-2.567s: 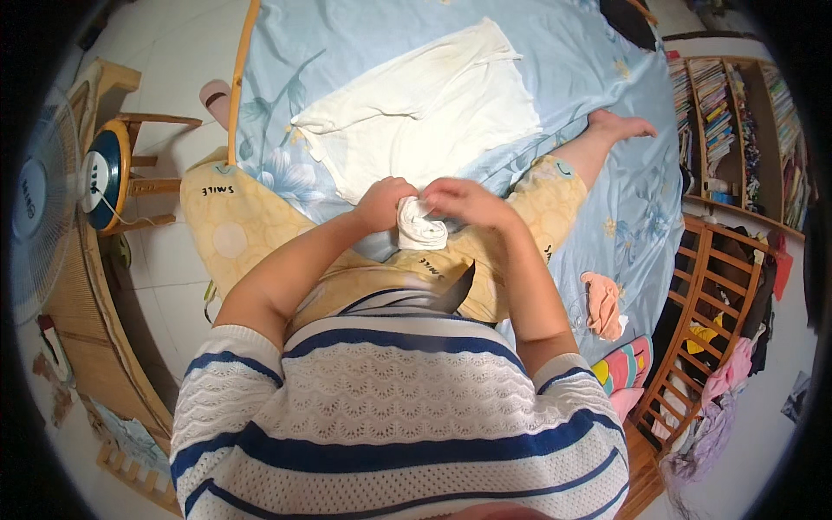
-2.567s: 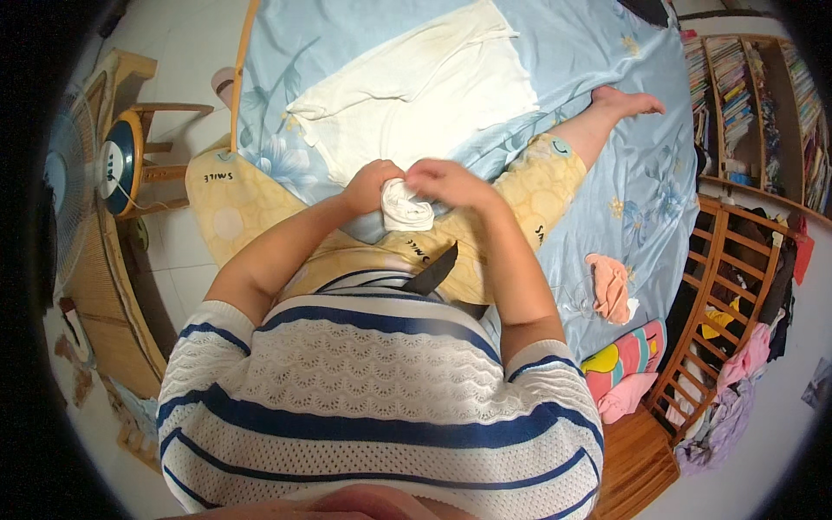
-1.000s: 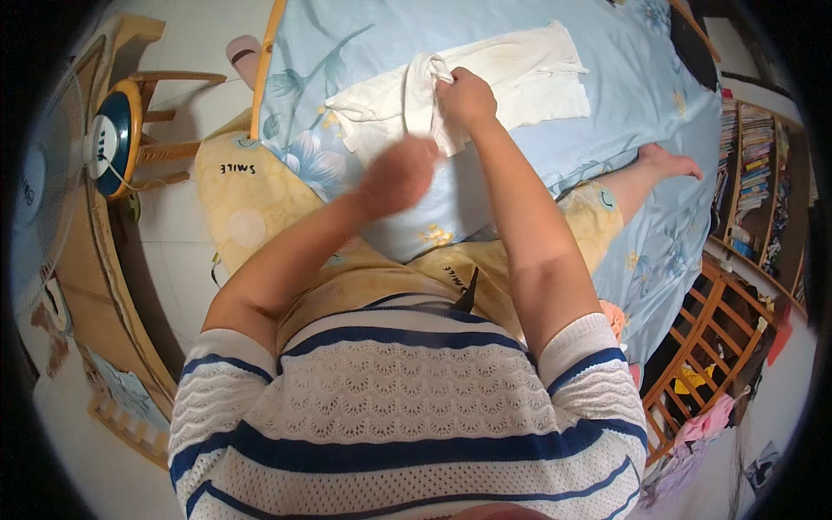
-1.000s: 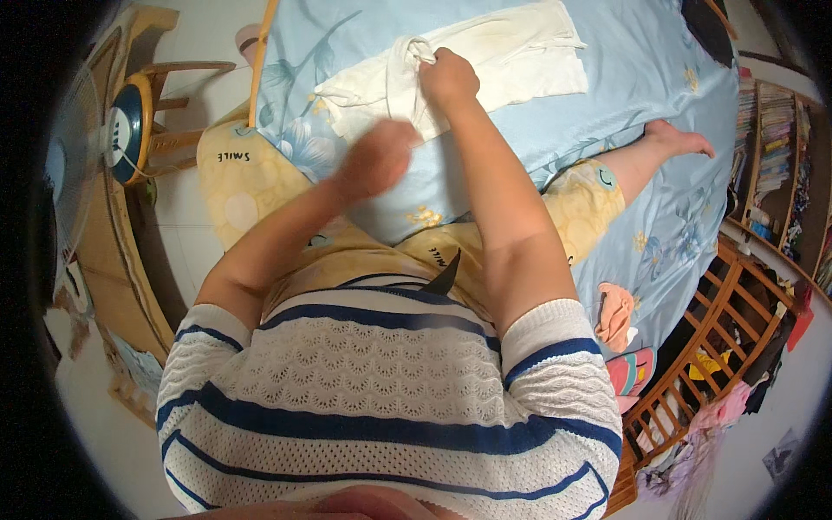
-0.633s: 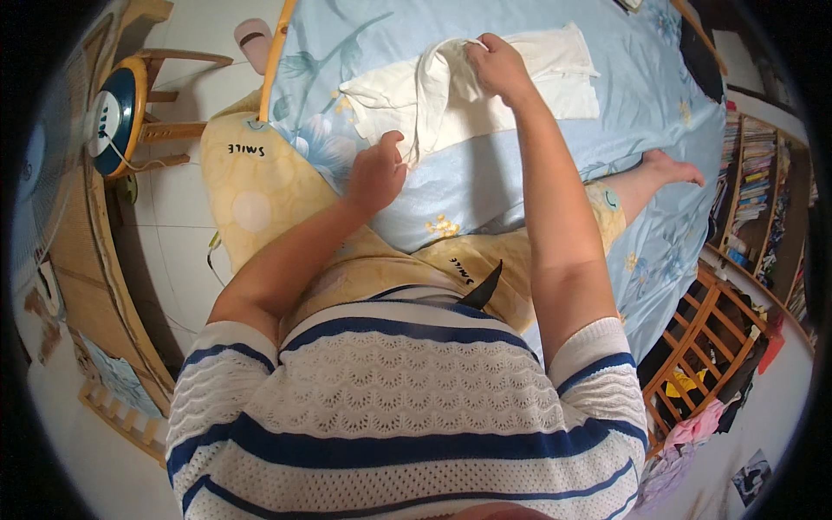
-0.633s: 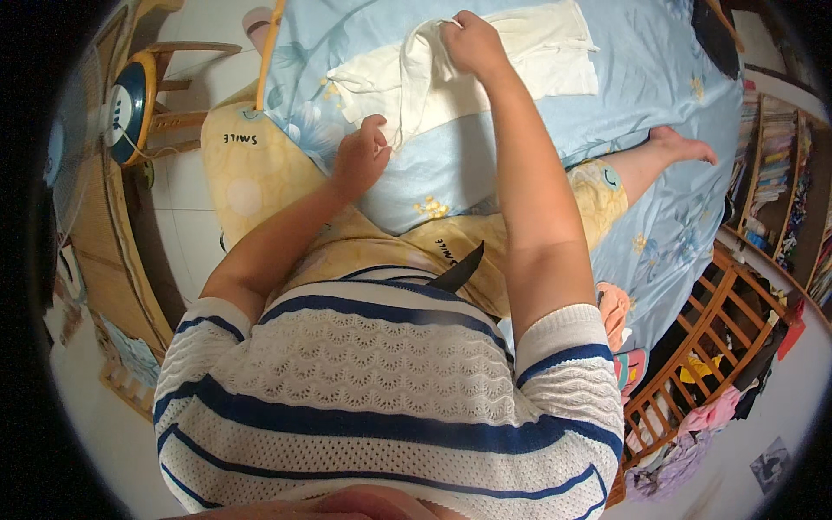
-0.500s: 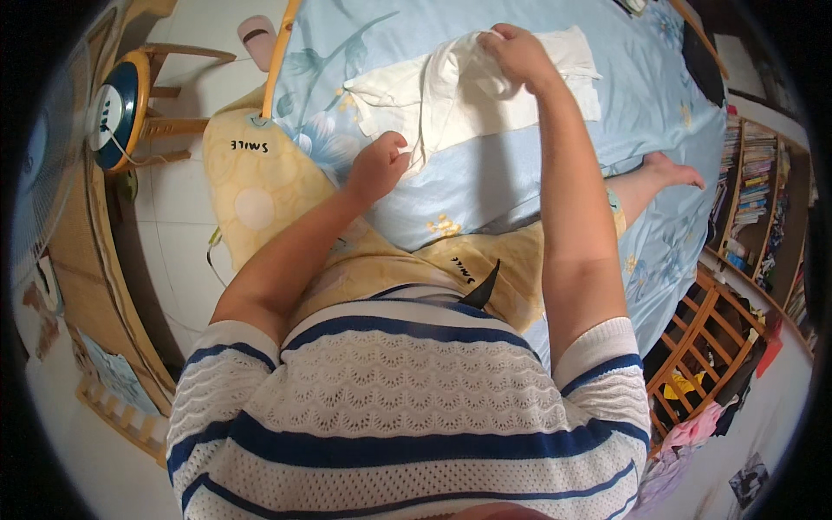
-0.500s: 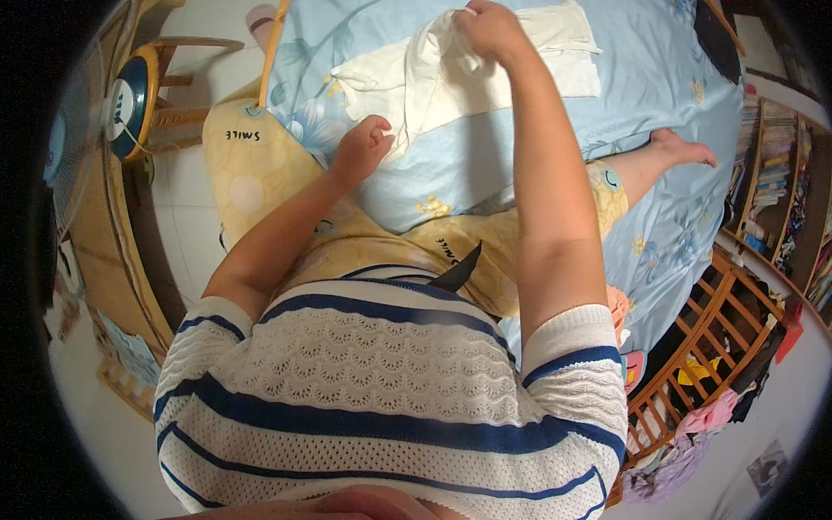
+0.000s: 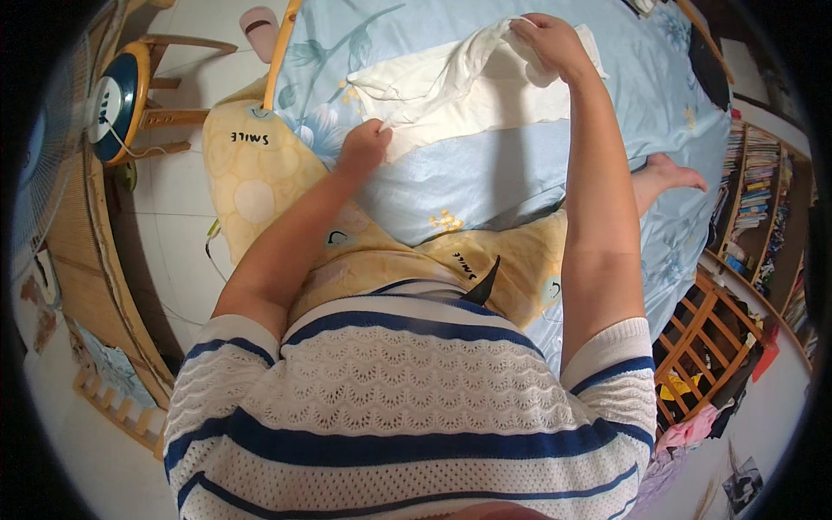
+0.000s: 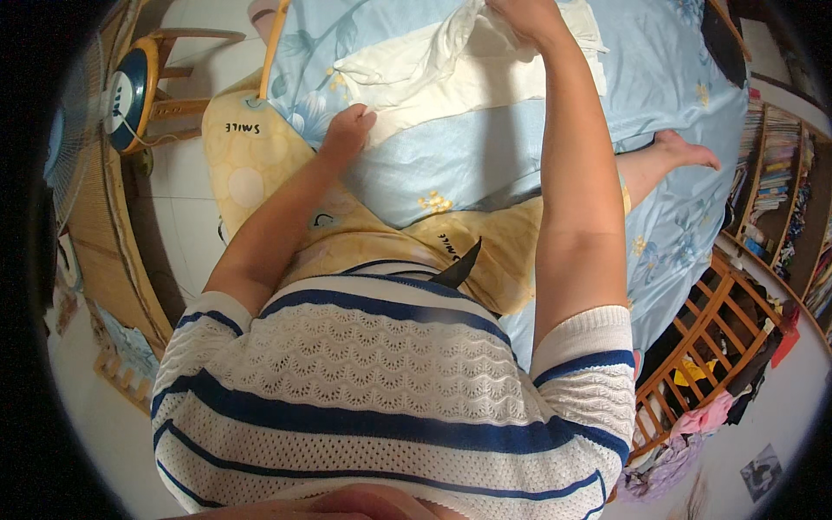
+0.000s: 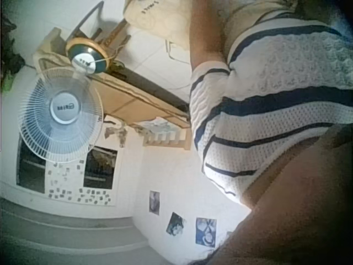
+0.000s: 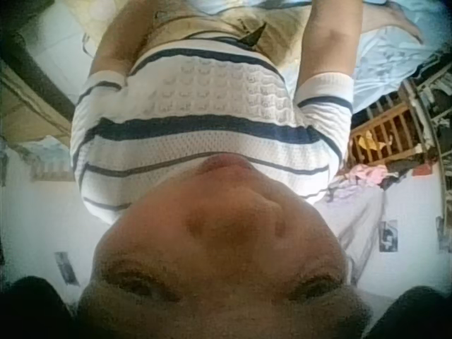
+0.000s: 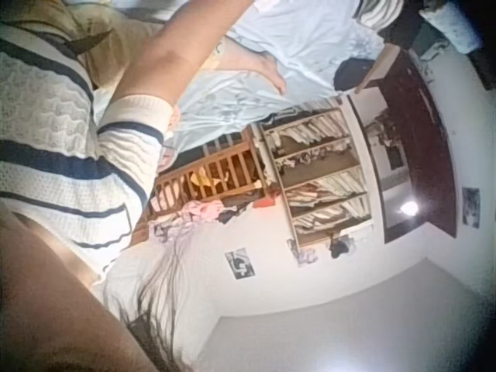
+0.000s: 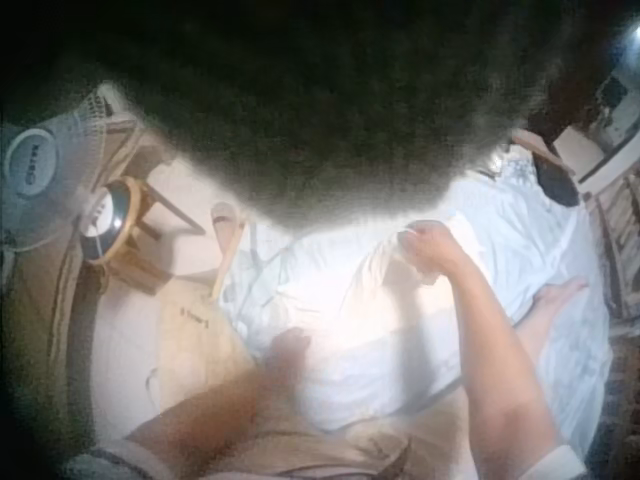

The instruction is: The person folds a patterned cloth, a white shirt, and a peach towel on a bed. They smooth and align each item before folding it into a compact shape and placing it on a growing stack of folded laundry.

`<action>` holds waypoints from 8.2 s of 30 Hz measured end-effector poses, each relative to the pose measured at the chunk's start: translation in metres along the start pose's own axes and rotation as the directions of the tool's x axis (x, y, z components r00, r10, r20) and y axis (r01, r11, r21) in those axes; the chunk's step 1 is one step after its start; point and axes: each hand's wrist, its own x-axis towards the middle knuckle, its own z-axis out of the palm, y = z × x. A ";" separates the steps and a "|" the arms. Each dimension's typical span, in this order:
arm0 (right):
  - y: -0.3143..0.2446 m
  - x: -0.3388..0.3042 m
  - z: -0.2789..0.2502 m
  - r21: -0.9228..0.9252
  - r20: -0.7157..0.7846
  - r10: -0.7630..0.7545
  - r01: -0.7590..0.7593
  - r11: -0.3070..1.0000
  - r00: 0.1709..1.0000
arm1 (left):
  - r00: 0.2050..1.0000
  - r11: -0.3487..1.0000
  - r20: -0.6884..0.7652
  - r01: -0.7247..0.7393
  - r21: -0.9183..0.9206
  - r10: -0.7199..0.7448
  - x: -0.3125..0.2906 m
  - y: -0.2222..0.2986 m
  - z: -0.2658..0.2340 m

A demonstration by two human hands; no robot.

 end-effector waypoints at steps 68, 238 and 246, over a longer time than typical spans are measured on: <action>0.169 -0.037 -0.016 0.966 0.087 0.559 0.067 -0.248 0.825 | 0.818 0.637 0.447 -0.567 0.522 0.362 -0.010 0.043 0.037; 0.094 -0.131 0.083 -0.430 -0.282 -0.539 0.397 0.811 0.794 | 0.882 0.922 -0.414 -0.054 0.384 0.224 0.067 0.023 -0.024; 0.012 -0.165 0.185 -0.421 -0.061 -0.637 0.558 0.715 0.769 | 0.998 0.950 -0.058 0.012 0.312 0.007 0.092 0.009 -0.053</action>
